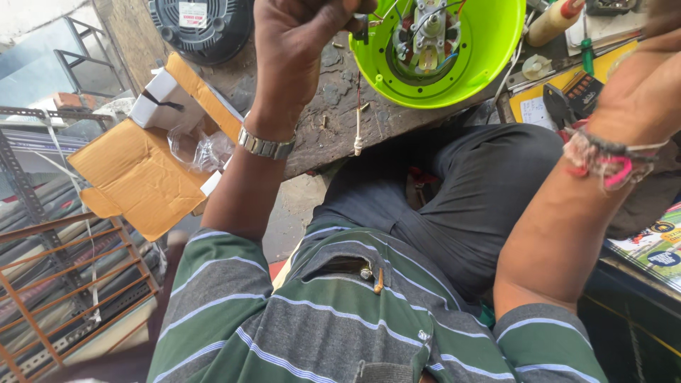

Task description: The person assembles and adjusts the internal components of a green ceiling fan housing. They connect wires, position the motor assembly, and use a screwdriver to tighten screws and secure the parts within the housing.

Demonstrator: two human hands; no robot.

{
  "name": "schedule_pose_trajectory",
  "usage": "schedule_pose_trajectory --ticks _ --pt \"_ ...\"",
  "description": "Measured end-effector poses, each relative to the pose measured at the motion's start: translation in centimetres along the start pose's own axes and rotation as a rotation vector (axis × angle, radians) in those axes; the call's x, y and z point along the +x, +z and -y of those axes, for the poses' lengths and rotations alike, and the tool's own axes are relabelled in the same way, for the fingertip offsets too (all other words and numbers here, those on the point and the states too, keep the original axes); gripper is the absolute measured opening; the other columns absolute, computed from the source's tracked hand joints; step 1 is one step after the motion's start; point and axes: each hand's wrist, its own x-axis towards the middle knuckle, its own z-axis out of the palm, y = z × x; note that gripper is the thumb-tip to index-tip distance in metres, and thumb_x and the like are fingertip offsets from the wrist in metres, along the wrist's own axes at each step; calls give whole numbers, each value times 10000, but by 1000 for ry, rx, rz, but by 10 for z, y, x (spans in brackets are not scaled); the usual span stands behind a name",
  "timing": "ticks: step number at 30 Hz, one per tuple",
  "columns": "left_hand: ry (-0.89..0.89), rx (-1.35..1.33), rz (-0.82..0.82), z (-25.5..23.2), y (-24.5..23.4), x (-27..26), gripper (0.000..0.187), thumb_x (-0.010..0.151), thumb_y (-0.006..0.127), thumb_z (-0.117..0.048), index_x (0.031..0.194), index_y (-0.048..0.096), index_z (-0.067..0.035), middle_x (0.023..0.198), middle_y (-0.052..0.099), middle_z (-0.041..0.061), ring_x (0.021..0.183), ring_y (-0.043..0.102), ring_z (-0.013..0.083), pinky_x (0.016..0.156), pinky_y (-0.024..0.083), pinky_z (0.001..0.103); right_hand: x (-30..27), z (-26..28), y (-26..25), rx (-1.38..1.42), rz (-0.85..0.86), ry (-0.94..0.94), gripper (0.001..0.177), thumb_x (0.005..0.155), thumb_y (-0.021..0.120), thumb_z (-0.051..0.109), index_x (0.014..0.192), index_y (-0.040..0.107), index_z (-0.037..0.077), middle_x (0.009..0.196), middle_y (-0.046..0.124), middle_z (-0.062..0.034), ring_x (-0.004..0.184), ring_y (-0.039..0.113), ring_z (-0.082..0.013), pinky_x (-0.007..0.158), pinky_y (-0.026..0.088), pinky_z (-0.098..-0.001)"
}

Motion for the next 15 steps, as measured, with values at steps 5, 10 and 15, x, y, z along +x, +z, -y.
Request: schedule_pose_trajectory --ticks 5,10,15 --pt "-73 -52 72 10 16 13 154 1069 700 -118 1166 737 -4 1077 790 137 984 795 217 793 651 318 -71 77 94 208 242 24 184 1177 641 123 1156 669 -58 1022 697 -151 888 703 -269 835 607 -372" --pt "-176 -246 20 16 20 13 208 1067 695 -144 1193 724 19 1108 777 166 1020 788 256 897 662 384 -79 117 140 123 280 -97 228 1202 663 146 1150 687 -75 1010 713 -170 833 703 -276 779 621 -386" --pt "-207 -368 -2 21 18 15 202 1069 695 -113 1199 710 40 1111 767 180 1037 774 274 887 654 388 -77 113 131 158 221 -41 229 1202 657 111 1133 664 -107 977 670 -194 831 671 -296 765 587 -385"
